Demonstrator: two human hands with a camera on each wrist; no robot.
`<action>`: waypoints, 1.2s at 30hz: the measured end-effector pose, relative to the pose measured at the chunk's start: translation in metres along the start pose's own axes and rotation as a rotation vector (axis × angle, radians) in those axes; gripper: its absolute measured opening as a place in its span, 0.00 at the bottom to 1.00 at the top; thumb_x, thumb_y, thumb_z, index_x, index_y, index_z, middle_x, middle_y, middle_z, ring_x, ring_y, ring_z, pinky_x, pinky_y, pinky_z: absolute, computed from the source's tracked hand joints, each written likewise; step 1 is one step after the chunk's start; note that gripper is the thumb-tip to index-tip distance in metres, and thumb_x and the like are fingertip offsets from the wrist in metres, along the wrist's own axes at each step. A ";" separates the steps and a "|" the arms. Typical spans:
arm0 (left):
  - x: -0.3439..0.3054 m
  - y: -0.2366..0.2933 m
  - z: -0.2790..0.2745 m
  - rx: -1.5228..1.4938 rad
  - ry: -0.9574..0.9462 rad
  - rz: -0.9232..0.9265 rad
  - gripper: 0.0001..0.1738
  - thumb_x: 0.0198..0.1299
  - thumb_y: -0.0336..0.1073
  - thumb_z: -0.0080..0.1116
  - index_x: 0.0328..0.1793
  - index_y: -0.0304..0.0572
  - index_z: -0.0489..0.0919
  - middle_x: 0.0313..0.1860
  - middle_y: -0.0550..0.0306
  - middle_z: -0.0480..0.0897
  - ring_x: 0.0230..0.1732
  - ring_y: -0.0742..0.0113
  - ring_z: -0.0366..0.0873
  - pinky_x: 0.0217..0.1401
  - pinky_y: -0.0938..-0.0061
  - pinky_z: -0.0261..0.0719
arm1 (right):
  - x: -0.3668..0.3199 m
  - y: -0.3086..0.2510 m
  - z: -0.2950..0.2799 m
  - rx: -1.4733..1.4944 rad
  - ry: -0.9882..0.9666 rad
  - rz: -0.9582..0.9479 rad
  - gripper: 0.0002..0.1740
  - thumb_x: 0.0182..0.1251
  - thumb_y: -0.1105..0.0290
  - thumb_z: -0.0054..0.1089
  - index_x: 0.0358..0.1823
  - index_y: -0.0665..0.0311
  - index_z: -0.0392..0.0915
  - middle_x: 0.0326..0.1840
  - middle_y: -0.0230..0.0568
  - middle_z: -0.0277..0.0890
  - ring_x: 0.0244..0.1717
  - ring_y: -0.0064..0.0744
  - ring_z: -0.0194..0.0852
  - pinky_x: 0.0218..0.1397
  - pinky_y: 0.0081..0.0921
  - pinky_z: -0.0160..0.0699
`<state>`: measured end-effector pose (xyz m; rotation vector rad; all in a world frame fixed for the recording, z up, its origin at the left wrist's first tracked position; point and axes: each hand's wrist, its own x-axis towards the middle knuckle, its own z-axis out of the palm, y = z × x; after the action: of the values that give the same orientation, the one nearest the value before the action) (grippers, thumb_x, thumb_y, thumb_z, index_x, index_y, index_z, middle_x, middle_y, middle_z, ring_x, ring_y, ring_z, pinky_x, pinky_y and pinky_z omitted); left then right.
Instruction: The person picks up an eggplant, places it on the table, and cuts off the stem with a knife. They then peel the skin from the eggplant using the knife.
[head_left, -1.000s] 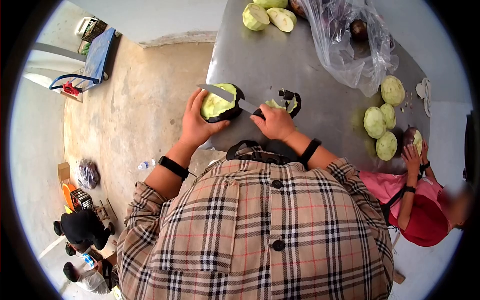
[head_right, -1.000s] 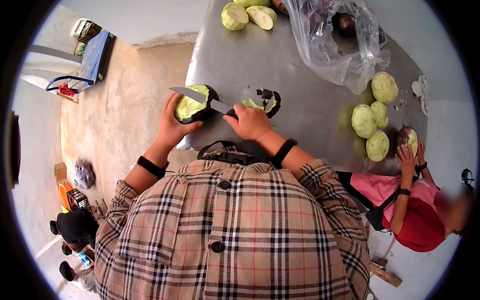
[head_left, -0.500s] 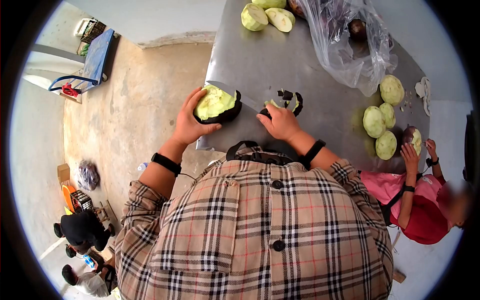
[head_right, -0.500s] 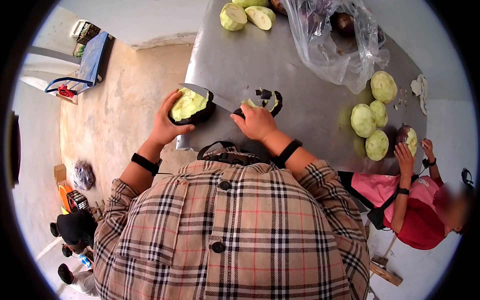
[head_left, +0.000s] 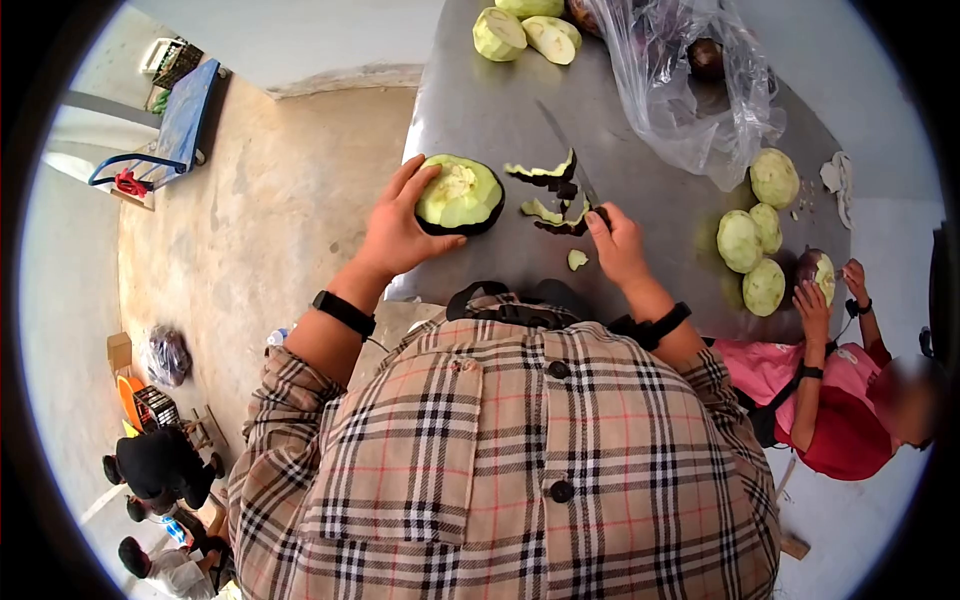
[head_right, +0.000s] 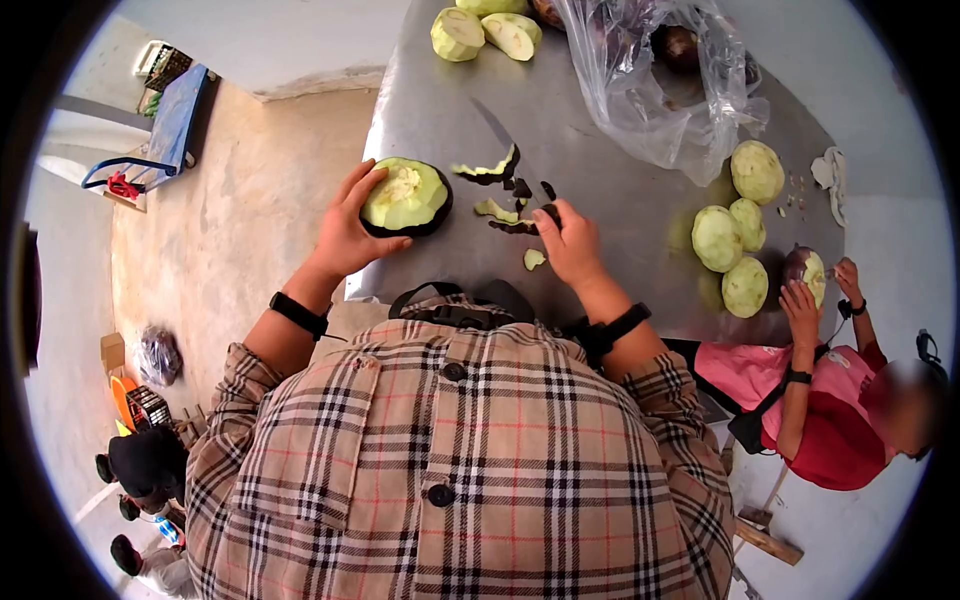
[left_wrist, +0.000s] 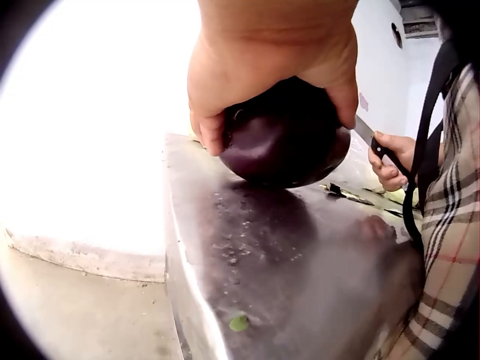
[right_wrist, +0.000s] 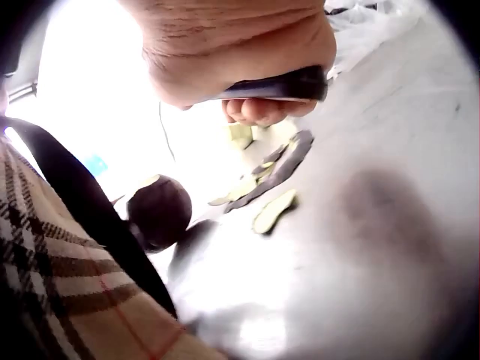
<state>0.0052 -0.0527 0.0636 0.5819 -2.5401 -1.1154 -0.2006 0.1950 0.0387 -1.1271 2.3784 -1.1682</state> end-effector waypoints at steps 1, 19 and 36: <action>0.001 0.002 0.000 0.000 -0.004 -0.012 0.50 0.29 0.42 0.79 0.65 0.45 0.70 0.70 0.45 0.63 0.67 0.47 0.66 0.67 0.61 0.69 | -0.002 0.003 -0.006 -0.194 0.028 -0.025 0.18 0.63 0.56 0.59 0.32 0.65 0.72 0.21 0.48 0.74 0.25 0.49 0.74 0.29 0.36 0.72; -0.001 -0.008 -0.008 -0.070 -0.108 0.037 0.50 0.31 0.41 0.79 0.66 0.51 0.68 0.72 0.43 0.55 0.68 0.42 0.62 0.67 0.58 0.68 | -0.010 0.011 -0.046 -0.704 0.181 -0.271 0.12 0.50 0.64 0.67 0.32 0.60 0.75 0.29 0.38 0.71 0.32 0.45 0.72 0.34 0.38 0.70; -0.026 -0.002 0.008 -0.026 0.082 -0.024 0.50 0.39 0.44 0.77 0.70 0.47 0.64 0.74 0.42 0.51 0.68 0.42 0.61 0.67 0.57 0.68 | -0.012 0.019 -0.053 -0.690 0.181 -0.118 0.09 0.53 0.69 0.63 0.34 0.58 0.73 0.30 0.39 0.75 0.33 0.47 0.74 0.36 0.40 0.70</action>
<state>0.0248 -0.0362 0.0538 0.6392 -2.4516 -1.1073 -0.2307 0.2409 0.0568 -1.4112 3.0014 -0.4779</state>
